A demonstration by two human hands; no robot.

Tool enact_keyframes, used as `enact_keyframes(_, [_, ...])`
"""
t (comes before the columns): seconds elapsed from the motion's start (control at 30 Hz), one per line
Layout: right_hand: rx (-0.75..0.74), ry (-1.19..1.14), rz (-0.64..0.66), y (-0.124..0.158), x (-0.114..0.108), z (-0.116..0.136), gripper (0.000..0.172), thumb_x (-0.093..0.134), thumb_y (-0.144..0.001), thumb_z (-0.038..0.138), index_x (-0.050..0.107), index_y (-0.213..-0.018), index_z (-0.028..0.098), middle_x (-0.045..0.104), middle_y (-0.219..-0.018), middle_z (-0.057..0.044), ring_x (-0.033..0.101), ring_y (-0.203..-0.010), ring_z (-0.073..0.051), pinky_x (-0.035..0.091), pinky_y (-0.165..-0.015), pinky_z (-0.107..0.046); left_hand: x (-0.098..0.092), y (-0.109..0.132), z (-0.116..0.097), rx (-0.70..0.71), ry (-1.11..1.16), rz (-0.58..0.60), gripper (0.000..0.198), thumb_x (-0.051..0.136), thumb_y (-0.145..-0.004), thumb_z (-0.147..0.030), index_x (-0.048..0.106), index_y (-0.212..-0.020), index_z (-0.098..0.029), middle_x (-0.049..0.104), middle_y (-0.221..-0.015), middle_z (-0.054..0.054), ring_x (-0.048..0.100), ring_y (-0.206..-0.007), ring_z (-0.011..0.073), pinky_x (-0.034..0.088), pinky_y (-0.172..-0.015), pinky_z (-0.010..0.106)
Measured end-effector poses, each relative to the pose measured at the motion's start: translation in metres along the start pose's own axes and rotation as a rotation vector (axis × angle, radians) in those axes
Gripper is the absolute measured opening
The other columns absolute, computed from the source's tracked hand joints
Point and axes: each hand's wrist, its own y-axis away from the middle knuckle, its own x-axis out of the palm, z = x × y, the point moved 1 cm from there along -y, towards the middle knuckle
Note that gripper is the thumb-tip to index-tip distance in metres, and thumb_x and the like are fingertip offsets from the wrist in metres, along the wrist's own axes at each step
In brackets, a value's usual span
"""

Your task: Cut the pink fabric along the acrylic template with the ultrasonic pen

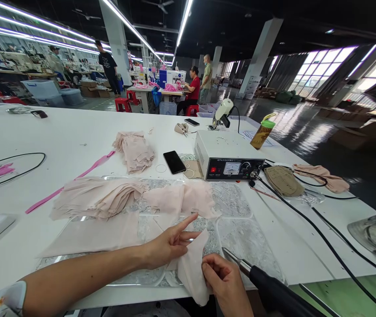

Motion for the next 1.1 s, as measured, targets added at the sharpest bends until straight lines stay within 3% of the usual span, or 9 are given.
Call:
enact_keyframes(0.13, [0.011, 0.013, 0.016, -0.001, -0.001, 0.0, 0.037, 0.064, -0.072, 0.054, 0.064, -0.064, 0.018, 0.042, -0.049, 0.004, 0.028, -0.043, -0.008, 0.025, -0.044, -0.025, -0.003, -0.002, 0.006, 0.004, -0.046, -0.054, 0.091, 0.065, -0.076, -0.013, 0.016, -0.15, -0.032, 0.053, -0.136, 0.012, 0.065, -0.103, 0.0184, 0.048, -0.078, 0.023])
enact_keyframes(0.3, [0.035, 0.005, -0.009, -0.002, 0.0, 0.0, 0.04, 0.062, -0.072, 0.058, 0.063, -0.068, 0.018, 0.043, -0.046, 0.005, 0.03, -0.04, -0.007, 0.026, -0.043, -0.024, -0.004, -0.004, 0.007, 0.027, -0.451, -0.18, 0.067, 0.054, -0.077, -0.005, 0.038, -0.141, -0.022, 0.061, -0.122, 0.013, 0.065, -0.095, 0.0173, 0.051, -0.078, 0.028])
enact_keyframes(0.43, [0.05, -0.003, -0.012, -0.003, 0.0, 0.0, 0.042, 0.065, -0.069, 0.06, 0.063, -0.067, 0.018, 0.049, -0.045, 0.003, 0.034, -0.038, -0.008, 0.029, -0.041, -0.024, 0.002, 0.001, -0.001, 0.109, -0.669, -0.287, 0.037, 0.056, -0.076, -0.007, 0.062, -0.112, -0.016, 0.06, -0.11, 0.009, 0.06, -0.094, 0.0166, 0.05, -0.081, 0.029])
enact_keyframes(0.57, [0.041, -0.01, -0.037, -0.002, -0.002, 0.0, 0.041, 0.065, -0.07, 0.058, 0.065, -0.071, 0.018, 0.053, -0.047, 0.002, 0.039, -0.038, -0.01, 0.034, -0.041, -0.025, 0.012, 0.01, -0.009, 0.181, -0.902, -0.318, 0.014, 0.058, -0.08, -0.014, 0.069, -0.089, -0.016, 0.06, -0.091, 0.005, 0.056, -0.078, 0.0143, 0.048, -0.074, 0.026])
enact_keyframes(0.77, [0.019, -0.009, -0.066, -0.002, -0.001, -0.005, 0.037, 0.067, -0.072, 0.054, 0.068, -0.071, 0.018, 0.048, -0.044, 0.004, 0.046, -0.039, -0.011, 0.039, -0.042, -0.024, 0.023, 0.014, -0.009, 0.184, -1.083, -0.234, 0.013, 0.06, -0.079, -0.013, 0.072, -0.081, -0.016, 0.063, -0.076, 0.003, 0.056, -0.066, 0.0124, 0.045, -0.064, 0.021])
enact_keyframes(1.1, [-0.11, 0.053, -0.184, -0.002, 0.013, -0.005, 0.041, 0.066, -0.07, 0.058, 0.069, -0.072, 0.017, 0.058, -0.05, -0.001, 0.053, -0.041, -0.015, 0.045, -0.04, -0.025, 0.023, 0.012, -0.007, 0.121, -1.142, -0.293, 0.015, 0.061, -0.078, -0.015, 0.076, -0.081, -0.018, 0.067, -0.075, 0.003, 0.059, -0.069, 0.0136, 0.043, -0.063, 0.02])
